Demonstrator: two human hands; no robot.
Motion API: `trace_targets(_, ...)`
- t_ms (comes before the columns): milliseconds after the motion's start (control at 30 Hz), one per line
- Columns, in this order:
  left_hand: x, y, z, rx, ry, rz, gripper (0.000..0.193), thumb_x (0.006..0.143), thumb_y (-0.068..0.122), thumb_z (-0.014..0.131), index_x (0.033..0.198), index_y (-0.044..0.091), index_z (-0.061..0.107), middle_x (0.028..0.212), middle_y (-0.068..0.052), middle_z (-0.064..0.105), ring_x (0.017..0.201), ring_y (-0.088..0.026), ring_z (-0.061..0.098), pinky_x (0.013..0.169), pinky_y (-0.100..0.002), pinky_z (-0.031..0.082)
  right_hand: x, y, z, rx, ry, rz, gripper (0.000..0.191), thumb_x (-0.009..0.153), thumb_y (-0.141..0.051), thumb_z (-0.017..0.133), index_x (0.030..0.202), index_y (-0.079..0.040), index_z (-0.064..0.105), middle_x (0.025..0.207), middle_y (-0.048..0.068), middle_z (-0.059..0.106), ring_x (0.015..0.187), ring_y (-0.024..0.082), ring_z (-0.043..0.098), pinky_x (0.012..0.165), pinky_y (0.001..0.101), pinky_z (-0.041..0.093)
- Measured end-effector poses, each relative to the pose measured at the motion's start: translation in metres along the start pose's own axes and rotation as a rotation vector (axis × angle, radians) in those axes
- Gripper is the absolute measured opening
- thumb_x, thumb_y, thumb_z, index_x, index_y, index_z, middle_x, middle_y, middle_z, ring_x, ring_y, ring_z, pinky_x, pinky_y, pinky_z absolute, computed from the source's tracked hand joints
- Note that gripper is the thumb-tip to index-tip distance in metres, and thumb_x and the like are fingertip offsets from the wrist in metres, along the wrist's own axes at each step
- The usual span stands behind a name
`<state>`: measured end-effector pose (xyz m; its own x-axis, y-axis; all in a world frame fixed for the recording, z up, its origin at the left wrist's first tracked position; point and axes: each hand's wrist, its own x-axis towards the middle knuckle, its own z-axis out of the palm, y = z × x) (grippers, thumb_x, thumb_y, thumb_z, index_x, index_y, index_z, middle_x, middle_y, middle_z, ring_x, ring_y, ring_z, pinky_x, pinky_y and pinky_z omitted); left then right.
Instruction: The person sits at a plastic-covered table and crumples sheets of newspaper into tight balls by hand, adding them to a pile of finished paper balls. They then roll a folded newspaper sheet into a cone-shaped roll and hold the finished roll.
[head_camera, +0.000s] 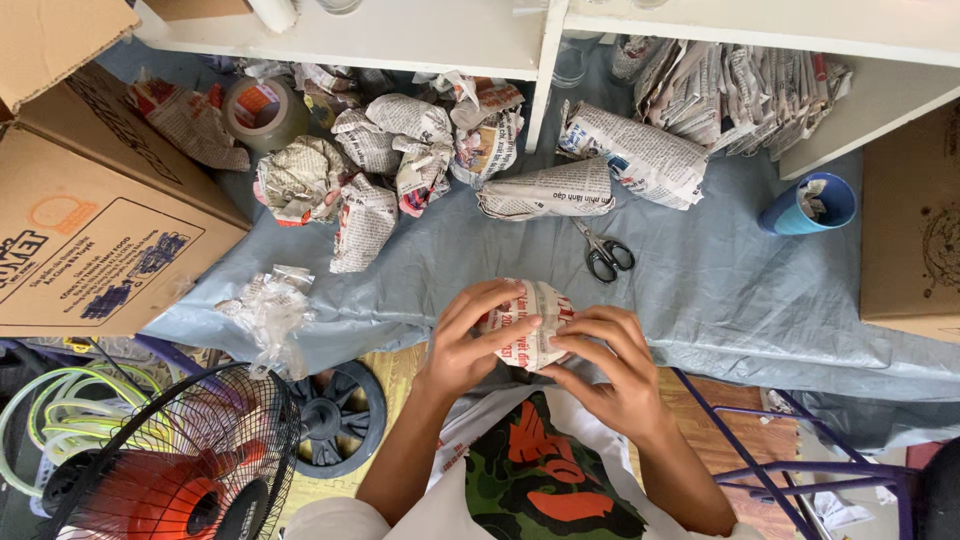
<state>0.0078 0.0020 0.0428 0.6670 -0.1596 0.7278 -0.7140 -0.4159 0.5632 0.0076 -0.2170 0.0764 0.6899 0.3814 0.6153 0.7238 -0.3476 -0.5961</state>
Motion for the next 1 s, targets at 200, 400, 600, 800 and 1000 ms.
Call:
trace_targets(200, 0.004, 0.005, -0.008, 0.041, -0.025, 0.07, 0.048, 0.077, -0.001, 0.073, 0.12, 0.019, 0.076, 0.13, -0.011, 0.064, 0.116, -0.035, 0.067, 0.099, -0.049, 0.059, -0.002, -0.002, -0.005, -0.05, -0.025, -0.1, 0.036, 0.067, -0.016, 0.092, 0.101, -0.013, 0.079, 0.106, 0.002, 0.067, 0.104, 0.025, 0.063, 0.088, 0.0445, 0.048)
trace_targets(400, 0.003, 0.005, -0.008, 0.033, -0.041, 0.095, 0.051, 0.078, -0.003, 0.07, 0.121, 0.022, 0.076, 0.133, -0.007, 0.064, 0.118, -0.032, 0.067, 0.103, -0.049, 0.06, -0.009, -0.001, -0.006, -0.146, -0.003, -0.238, 0.029, 0.072, -0.016, 0.091, 0.1, -0.016, 0.081, 0.099, -0.003, 0.067, 0.099, 0.019, 0.065, 0.082, 0.041, 0.045)
trace_targets(600, 0.001, 0.008, -0.009, 0.057, -0.045, 0.127, 0.053, 0.077, -0.003, 0.073, 0.121, 0.025, 0.076, 0.132, -0.005, 0.064, 0.119, -0.03, 0.067, 0.104, -0.049, 0.06, -0.009, -0.009, -0.013, -0.109, -0.115, -0.16, 0.027, 0.073, -0.015, 0.09, 0.096, -0.011, 0.076, 0.097, 0.001, 0.068, 0.099, 0.022, 0.065, 0.085, 0.0427, 0.048)
trace_targets(800, 0.0, 0.009, -0.009, 0.028, -0.086, 0.05, 0.054, 0.076, -0.005, 0.075, 0.123, 0.022, 0.075, 0.13, -0.007, 0.065, 0.116, -0.032, 0.069, 0.098, -0.045, 0.061, -0.001, -0.013, -0.017, -0.099, -0.123, -0.145, 0.027, 0.072, -0.015, 0.089, 0.094, -0.011, 0.076, 0.096, 0.001, 0.069, 0.098, 0.022, 0.065, 0.085, 0.0429, 0.047)
trace_targets(1000, 0.001, 0.011, -0.009, 0.001, -0.134, -0.008, 0.053, 0.077, -0.004, 0.077, 0.123, 0.021, 0.074, 0.128, -0.008, 0.066, 0.114, -0.03, 0.07, 0.094, -0.042, 0.061, 0.002, -0.012, -0.019, -0.118, -0.115, -0.143, 0.026, 0.07, -0.016, 0.09, 0.091, -0.012, 0.076, 0.092, 0.0, 0.07, 0.095, 0.021, 0.065, 0.083, 0.0416, 0.046)
